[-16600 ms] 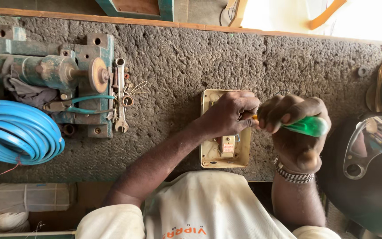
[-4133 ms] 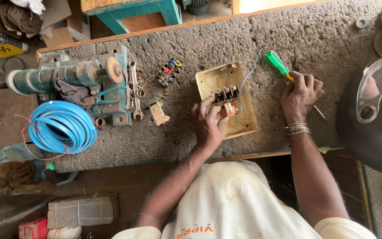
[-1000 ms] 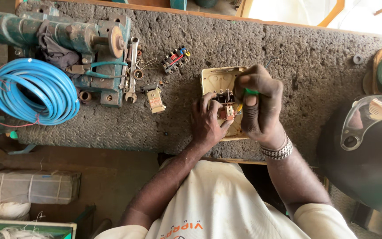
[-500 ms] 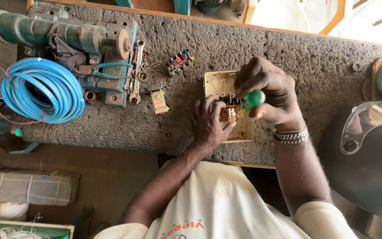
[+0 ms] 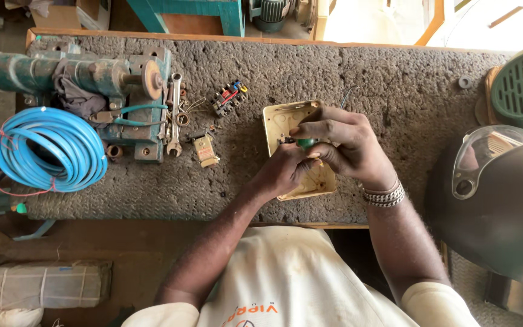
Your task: The person uses a screwdriver to loosen screws and remove a contactor and a small relay from a beige electrical enclosure. They then place the components on the workbench and briefly handle the enclosure.
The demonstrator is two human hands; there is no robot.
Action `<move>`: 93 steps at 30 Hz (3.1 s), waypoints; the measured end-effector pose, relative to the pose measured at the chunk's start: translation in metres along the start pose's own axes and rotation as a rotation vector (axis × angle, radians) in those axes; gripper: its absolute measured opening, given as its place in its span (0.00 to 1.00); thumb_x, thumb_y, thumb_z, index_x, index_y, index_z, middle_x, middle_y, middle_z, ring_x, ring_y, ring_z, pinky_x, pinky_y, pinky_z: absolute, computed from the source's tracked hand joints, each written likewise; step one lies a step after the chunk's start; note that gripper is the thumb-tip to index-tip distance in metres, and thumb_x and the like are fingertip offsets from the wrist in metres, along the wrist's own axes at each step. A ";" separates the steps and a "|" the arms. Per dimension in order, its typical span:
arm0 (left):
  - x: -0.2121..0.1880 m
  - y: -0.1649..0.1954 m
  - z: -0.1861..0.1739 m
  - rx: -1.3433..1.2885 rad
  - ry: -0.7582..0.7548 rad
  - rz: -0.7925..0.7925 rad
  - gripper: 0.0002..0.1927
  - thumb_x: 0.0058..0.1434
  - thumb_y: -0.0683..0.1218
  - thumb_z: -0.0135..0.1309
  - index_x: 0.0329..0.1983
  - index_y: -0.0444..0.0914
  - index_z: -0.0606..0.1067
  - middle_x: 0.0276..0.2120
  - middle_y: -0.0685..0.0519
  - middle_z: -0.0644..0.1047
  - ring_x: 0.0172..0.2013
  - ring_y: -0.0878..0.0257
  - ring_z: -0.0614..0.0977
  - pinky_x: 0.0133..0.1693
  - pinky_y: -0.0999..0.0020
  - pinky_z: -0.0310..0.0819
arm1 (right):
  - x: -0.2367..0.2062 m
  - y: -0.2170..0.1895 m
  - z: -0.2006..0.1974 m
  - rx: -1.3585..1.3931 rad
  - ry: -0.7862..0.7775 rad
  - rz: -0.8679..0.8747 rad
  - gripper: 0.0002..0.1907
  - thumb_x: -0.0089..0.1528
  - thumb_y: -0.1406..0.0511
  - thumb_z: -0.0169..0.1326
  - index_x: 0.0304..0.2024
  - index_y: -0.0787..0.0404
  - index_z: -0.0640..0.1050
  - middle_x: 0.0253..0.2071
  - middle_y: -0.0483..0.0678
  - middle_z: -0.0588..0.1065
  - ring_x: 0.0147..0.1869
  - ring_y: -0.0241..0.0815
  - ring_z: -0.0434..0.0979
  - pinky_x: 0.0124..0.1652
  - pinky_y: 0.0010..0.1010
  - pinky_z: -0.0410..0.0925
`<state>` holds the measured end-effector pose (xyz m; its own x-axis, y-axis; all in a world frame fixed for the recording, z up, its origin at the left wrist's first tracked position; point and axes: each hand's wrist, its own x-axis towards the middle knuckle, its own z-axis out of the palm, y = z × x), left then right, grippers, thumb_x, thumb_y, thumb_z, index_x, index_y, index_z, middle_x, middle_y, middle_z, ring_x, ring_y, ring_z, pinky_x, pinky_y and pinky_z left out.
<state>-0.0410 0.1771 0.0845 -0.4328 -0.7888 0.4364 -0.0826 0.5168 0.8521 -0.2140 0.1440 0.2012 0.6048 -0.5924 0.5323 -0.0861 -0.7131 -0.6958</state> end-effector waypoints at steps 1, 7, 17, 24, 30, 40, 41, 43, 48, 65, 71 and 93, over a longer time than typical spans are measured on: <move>0.001 0.002 -0.001 -0.003 0.026 0.038 0.08 0.73 0.46 0.51 0.49 0.37 0.76 0.39 0.49 0.82 0.43 0.54 0.86 0.45 0.59 0.80 | 0.001 -0.001 0.000 0.003 0.037 0.002 0.16 0.71 0.56 0.56 0.53 0.60 0.80 0.47 0.50 0.79 0.46 0.41 0.83 0.43 0.29 0.77; 0.001 0.008 -0.002 -0.143 0.052 -0.158 0.06 0.72 0.45 0.53 0.47 0.39 0.78 0.33 0.53 0.79 0.32 0.66 0.82 0.36 0.67 0.78 | 0.007 -0.011 -0.002 -0.079 0.188 -0.007 0.18 0.70 0.55 0.56 0.55 0.60 0.79 0.45 0.50 0.80 0.43 0.38 0.83 0.40 0.25 0.76; -0.001 -0.004 0.006 -0.190 0.042 -0.190 0.13 0.73 0.43 0.50 0.59 0.40 0.75 0.37 0.55 0.79 0.32 0.70 0.80 0.35 0.71 0.79 | 0.016 -0.016 -0.005 -0.119 0.271 -0.080 0.19 0.72 0.54 0.56 0.54 0.63 0.79 0.47 0.52 0.80 0.44 0.39 0.84 0.41 0.25 0.77; 0.000 -0.005 0.005 -0.267 0.029 -0.171 0.13 0.74 0.40 0.51 0.59 0.41 0.76 0.38 0.56 0.78 0.34 0.70 0.79 0.36 0.72 0.78 | 0.018 -0.017 -0.006 -0.134 0.270 -0.062 0.20 0.72 0.54 0.56 0.54 0.64 0.79 0.46 0.52 0.79 0.44 0.40 0.84 0.42 0.26 0.77; 0.000 -0.004 0.004 -0.267 0.029 -0.184 0.13 0.73 0.39 0.51 0.58 0.41 0.76 0.39 0.55 0.79 0.36 0.69 0.80 0.38 0.72 0.79 | 0.017 -0.016 -0.004 -0.098 0.248 -0.024 0.19 0.72 0.55 0.56 0.53 0.63 0.79 0.45 0.52 0.79 0.44 0.40 0.84 0.41 0.25 0.78; -0.010 -0.030 0.012 -0.226 0.048 -0.157 0.06 0.71 0.42 0.55 0.50 0.40 0.78 0.39 0.54 0.79 0.38 0.66 0.84 0.39 0.69 0.83 | 0.025 -0.024 -0.007 -0.040 0.113 -0.012 0.17 0.68 0.56 0.59 0.55 0.56 0.79 0.49 0.48 0.79 0.48 0.41 0.83 0.46 0.28 0.77; -0.011 -0.034 0.013 -0.216 0.053 -0.150 0.05 0.71 0.43 0.57 0.48 0.40 0.79 0.38 0.54 0.79 0.37 0.66 0.84 0.39 0.69 0.84 | 0.026 -0.027 -0.008 -0.052 0.094 -0.010 0.18 0.67 0.57 0.61 0.57 0.55 0.79 0.49 0.48 0.79 0.49 0.41 0.82 0.46 0.28 0.77; -0.014 -0.041 0.014 -0.106 0.063 -0.111 0.03 0.72 0.44 0.56 0.46 0.40 0.77 0.37 0.54 0.80 0.40 0.64 0.85 0.42 0.67 0.82 | 0.029 -0.034 -0.007 -0.116 0.075 -0.001 0.21 0.64 0.59 0.64 0.59 0.53 0.78 0.49 0.48 0.78 0.49 0.42 0.82 0.47 0.28 0.77; -0.017 -0.049 0.014 -0.173 0.061 -0.119 0.07 0.71 0.45 0.54 0.49 0.38 0.76 0.39 0.52 0.81 0.43 0.62 0.85 0.45 0.63 0.82 | 0.034 -0.050 0.000 -0.384 0.095 0.043 0.25 0.57 0.62 0.71 0.57 0.54 0.80 0.40 0.45 0.78 0.37 0.37 0.79 0.37 0.30 0.75; 0.000 -0.008 0.003 -0.188 0.017 -0.012 0.09 0.68 0.41 0.55 0.50 0.38 0.79 0.52 0.49 0.83 0.53 0.61 0.84 0.55 0.63 0.82 | 0.014 -0.033 -0.027 0.169 -0.142 0.097 0.23 0.67 0.75 0.53 0.64 0.59 0.70 0.62 0.53 0.77 0.63 0.48 0.82 0.62 0.39 0.76; 0.003 -0.014 0.009 0.064 0.096 -0.139 0.15 0.55 0.52 0.69 0.38 0.38 0.80 0.31 0.54 0.83 0.33 0.67 0.86 0.39 0.70 0.85 | -0.022 -0.017 -0.015 0.177 0.088 0.259 0.20 0.67 0.73 0.55 0.61 0.61 0.72 0.57 0.51 0.77 0.59 0.43 0.78 0.58 0.36 0.74; -0.023 0.008 -0.063 0.321 0.368 -0.157 0.33 0.71 0.64 0.52 0.17 0.41 0.58 0.14 0.58 0.58 0.17 0.65 0.60 0.21 0.64 0.49 | -0.127 0.043 0.036 -0.839 0.124 0.400 0.18 0.50 0.75 0.62 0.40 0.51 0.86 0.39 0.40 0.78 0.43 0.40 0.79 0.42 0.31 0.76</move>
<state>0.0249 0.1787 0.0998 -0.0530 -0.8999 0.4328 -0.4178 0.4137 0.8089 -0.2665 0.2021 0.0860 0.3226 -0.8532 0.4098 -0.8415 -0.4568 -0.2886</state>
